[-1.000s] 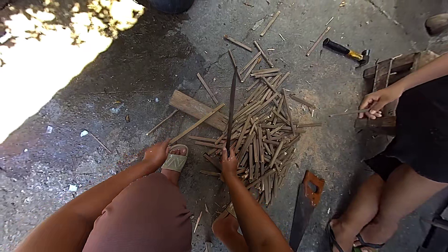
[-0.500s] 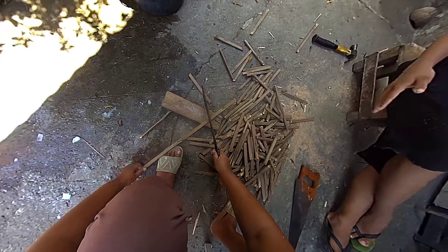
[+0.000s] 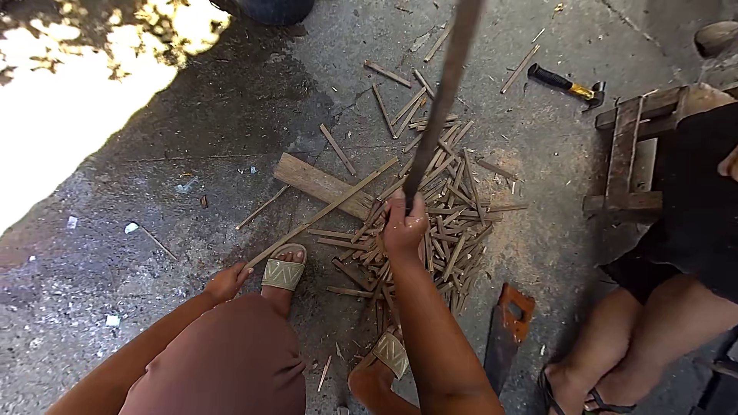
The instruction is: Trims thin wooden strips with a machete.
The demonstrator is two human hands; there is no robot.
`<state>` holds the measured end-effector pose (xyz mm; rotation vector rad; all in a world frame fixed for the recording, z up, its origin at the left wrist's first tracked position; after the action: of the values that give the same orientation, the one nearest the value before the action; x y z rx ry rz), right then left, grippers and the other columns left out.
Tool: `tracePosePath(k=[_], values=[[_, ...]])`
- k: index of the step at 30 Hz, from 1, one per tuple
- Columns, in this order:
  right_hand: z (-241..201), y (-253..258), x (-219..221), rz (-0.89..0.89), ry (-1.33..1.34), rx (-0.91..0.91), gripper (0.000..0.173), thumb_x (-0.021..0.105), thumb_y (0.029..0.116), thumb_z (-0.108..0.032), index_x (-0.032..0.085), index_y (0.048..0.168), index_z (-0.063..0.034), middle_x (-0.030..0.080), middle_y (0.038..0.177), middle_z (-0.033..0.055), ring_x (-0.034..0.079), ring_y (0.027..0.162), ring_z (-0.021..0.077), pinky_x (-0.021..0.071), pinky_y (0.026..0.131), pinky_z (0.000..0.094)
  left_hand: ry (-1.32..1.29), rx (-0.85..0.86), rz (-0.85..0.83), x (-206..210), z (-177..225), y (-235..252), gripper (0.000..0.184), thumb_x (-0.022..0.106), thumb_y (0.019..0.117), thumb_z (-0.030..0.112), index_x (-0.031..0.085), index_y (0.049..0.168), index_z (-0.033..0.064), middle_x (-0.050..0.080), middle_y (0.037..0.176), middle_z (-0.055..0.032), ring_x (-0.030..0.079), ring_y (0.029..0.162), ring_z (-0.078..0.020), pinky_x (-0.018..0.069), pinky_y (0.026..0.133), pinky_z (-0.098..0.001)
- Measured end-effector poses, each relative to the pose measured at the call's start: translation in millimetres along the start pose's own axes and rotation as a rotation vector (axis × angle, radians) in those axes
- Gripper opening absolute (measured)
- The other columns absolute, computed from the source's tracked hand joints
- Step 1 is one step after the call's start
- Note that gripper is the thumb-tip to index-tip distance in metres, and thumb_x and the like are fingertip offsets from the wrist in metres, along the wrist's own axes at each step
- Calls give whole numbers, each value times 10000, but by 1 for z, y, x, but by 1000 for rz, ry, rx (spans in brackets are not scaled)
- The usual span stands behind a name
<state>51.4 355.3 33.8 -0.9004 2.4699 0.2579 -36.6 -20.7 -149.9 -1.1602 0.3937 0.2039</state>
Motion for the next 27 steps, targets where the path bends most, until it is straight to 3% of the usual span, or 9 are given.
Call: tracePosePath(k=[4,6,7,9,17,20,23,25,27], values=[[19,-2,8,224,173,-312,351,402,1127,-305,518,1130,26,605,822,12,651,704,79,606,688,298,-6,-2,-23,2,4,-5,484,366,1137,370,561,1264,-55,653,1088,-329,656,1043,-493,479,917,-659],[84,-28,33,95,-108,-46,414,427,1105,-251,566,1190,129,653,847,138,677,757,192,599,766,370,-26,9,-26,2,10,-8,468,379,1137,345,569,1228,-72,650,1058,-331,656,1017,-492,480,903,-652],[112,-41,44,-109,-313,216,440,440,1113,-274,578,1287,106,709,982,222,719,910,297,576,888,465,-42,15,-32,4,12,-8,462,380,1138,339,567,1214,-76,644,1048,-327,650,1008,-484,478,903,-642],[136,-48,60,-440,-587,555,456,410,1120,-354,570,1350,4,710,1159,232,699,1116,361,529,978,543,-70,39,-15,7,8,-3,459,386,1138,327,577,1205,-84,643,1029,-321,649,988,-472,476,902,-631],[117,-38,55,-511,-561,647,469,421,1117,-403,642,1219,-2,709,1112,225,691,1087,368,522,955,554,2,-36,-40,-1,8,-4,460,364,1142,332,565,1261,-64,652,1106,-329,648,1082,-490,470,949,-648],[73,-22,38,-372,-472,491,472,447,1112,-412,635,1171,18,682,932,235,686,887,390,532,822,581,88,-126,10,-1,14,-6,452,317,1148,317,501,1364,-35,647,1191,-343,639,1156,-521,492,952,-664],[29,-6,24,-66,-255,35,366,488,1097,-314,619,1102,28,610,724,111,611,588,224,541,586,435,132,-176,49,-3,17,-8,445,310,1146,314,486,1393,-12,647,1214,-330,640,1172,-508,505,945,-653],[17,-2,23,85,-147,-221,358,468,1095,-286,605,1125,43,610,720,72,600,578,143,544,562,344,148,-191,56,-2,17,-8,446,308,1145,320,489,1398,0,650,1219,-322,643,1170,-503,509,944,-647],[40,-12,34,101,-196,-248,398,449,1102,-285,595,1158,81,627,750,121,626,609,184,570,596,369,152,-189,64,0,15,-6,447,310,1145,325,495,1390,0,652,1214,-322,648,1161,-501,512,939,-645]])
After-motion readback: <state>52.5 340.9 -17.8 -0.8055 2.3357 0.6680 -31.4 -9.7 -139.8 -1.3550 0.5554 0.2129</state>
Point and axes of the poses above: each hand's wrist, its own y-axis towards the middle knuckle, its own x-axis out of the palm, z = x × y, the point moved 4 cm from there along y, towards the middle knuckle
